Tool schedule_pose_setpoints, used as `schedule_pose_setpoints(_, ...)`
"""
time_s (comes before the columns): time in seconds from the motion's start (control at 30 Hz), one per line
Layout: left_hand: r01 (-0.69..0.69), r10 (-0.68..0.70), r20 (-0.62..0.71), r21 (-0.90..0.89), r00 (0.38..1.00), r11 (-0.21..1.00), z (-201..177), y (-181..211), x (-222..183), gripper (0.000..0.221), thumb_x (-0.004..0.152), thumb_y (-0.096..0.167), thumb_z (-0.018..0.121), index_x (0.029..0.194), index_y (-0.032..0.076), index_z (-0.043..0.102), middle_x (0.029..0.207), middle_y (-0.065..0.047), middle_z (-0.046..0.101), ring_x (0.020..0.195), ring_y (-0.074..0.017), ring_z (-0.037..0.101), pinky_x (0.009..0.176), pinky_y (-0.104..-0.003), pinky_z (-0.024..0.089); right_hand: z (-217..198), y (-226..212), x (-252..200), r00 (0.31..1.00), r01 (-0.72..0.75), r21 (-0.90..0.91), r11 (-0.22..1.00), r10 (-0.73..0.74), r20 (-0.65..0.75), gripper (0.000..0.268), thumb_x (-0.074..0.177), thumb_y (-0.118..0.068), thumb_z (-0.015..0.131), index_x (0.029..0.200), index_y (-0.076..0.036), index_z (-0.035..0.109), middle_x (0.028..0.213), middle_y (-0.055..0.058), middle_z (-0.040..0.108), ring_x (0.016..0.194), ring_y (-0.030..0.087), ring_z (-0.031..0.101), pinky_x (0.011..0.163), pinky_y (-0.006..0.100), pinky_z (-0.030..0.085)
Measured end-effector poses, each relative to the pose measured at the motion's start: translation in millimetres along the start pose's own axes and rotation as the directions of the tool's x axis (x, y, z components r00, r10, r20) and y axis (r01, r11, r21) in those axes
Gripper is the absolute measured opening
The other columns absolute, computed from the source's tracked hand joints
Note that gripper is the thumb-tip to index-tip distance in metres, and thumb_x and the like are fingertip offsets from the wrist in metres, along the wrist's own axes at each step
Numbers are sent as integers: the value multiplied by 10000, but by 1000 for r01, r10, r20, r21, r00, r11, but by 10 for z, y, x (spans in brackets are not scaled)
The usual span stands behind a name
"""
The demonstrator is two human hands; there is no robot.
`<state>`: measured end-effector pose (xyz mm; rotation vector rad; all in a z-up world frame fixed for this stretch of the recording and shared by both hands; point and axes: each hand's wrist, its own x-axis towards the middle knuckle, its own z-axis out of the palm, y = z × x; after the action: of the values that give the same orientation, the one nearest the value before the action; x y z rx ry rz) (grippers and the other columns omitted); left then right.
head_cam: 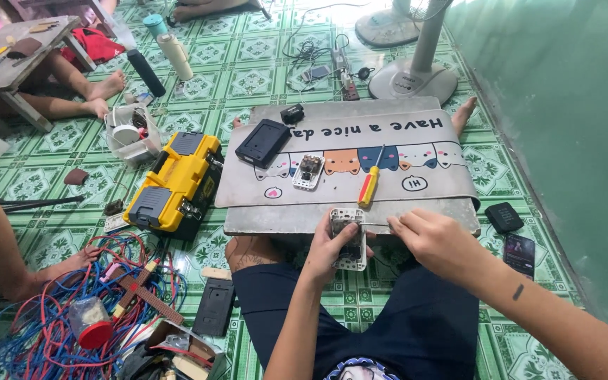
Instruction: Assembling and inspecting an electrical switch component using a screwdriver on a floor-based workspace.
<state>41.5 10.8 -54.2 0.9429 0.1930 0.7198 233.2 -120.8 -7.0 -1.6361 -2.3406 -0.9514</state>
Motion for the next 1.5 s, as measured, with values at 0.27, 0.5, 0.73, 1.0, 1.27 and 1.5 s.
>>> schedule_pose_setpoints(0.27,-19,19,16,-30,1000,999,-25,-45,15,238,979,94,655,1142,0,509,885,-322,702,608,-423,720,488,-490,617,-44,-26,-34,1000,24,-38,999,-24,-19,140,1017,-148,586,1057,-77,700,872,53,599,758,175,658,680,251,545)
schedule_pose_setpoints(0.5,-65,75,53,-164,996,984,-210,-216,4,312,959,126,676,1179,17,482,946,-369,697,665,-470,730,555,-550,630,-415,-64,50,961,-271,295,916,275,29,200,995,-270,623,1124,-142,704,896,14,678,774,206,745,640,296,608)
schedule_pose_setpoints(0.73,-63,90,61,-348,994,935,-172,-320,-138,325,958,180,658,1149,26,446,946,-407,685,634,-483,720,519,-547,618,-611,-192,64,971,-209,375,903,238,-33,171,931,-209,678,1084,-159,735,758,-53,641,559,124,705,505,214,568)
schedule_pose_setpoints(1.0,-80,136,122,-386,983,919,-133,-313,-176,360,956,140,651,1224,41,432,965,-403,664,651,-501,716,552,-550,615,-696,-240,103,973,-141,422,896,204,-108,174,931,-148,669,1087,-108,734,725,-17,616,488,151,657,457,246,545)
schedule_pose_setpoints(1.27,-73,176,197,-441,965,894,-144,-328,-219,412,944,100,658,1271,35,415,987,-418,645,677,-524,713,594,-562,617,-773,-262,157,967,-114,480,870,209,-149,168,913,-119,685,1063,-80,750,704,1,633,461,158,648,430,249,529)
schedule_pose_setpoints(1.5,-59,167,206,-448,964,892,-138,-314,-247,433,945,86,658,1298,59,410,1006,-411,643,688,-530,709,616,-566,613,-765,-290,132,960,-101,461,882,208,-186,166,934,-125,669,1071,-70,745,691,0,610,428,155,598,422,246,509)
